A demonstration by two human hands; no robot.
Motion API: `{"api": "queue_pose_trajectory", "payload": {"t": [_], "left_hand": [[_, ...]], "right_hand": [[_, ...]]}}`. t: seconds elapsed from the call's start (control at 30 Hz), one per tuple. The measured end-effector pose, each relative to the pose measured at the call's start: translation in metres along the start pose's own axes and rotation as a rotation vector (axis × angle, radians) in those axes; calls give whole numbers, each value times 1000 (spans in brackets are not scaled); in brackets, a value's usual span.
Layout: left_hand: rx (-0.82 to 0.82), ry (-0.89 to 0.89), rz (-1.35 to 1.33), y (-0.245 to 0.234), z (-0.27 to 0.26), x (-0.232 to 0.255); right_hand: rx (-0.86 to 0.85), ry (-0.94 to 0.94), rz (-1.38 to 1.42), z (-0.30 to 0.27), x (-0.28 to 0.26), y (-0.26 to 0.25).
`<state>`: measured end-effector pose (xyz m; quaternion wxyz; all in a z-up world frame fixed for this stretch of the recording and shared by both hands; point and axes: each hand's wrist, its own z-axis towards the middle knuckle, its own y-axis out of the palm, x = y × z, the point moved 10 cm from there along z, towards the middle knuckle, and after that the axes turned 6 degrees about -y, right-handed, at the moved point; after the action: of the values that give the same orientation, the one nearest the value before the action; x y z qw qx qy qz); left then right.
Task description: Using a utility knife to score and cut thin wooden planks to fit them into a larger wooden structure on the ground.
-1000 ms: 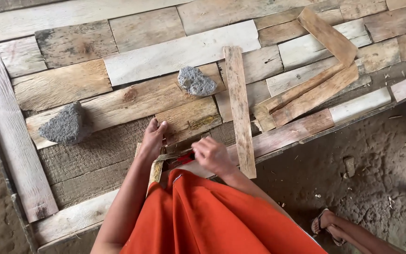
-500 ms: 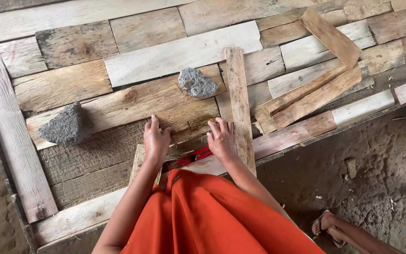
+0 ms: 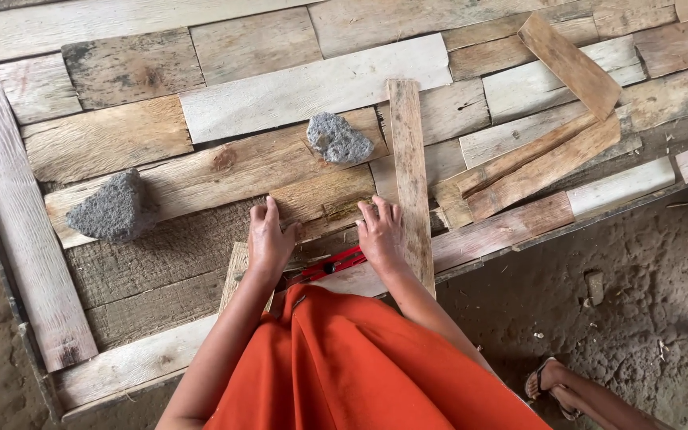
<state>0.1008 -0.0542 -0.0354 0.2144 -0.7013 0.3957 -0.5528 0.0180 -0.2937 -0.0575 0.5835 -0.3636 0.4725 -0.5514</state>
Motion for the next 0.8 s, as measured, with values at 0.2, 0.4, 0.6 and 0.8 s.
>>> {"api": "queue_pose_trajectory", "payload": {"t": [0.2,0.4,0.6,0.8], "left_hand": [[39,31,69,-11,-5,8],[20,27,120,1,0,-1],[-32,-17,65,-14,-12,15],[-10,142,237,-22,-22,43]], "right_hand": [[8,-4,-27,-2,5,10],[14,-5,-27,-1,8,12],[42,24,72,2,14,-4],[207,74,218,14,48,-60]]}}
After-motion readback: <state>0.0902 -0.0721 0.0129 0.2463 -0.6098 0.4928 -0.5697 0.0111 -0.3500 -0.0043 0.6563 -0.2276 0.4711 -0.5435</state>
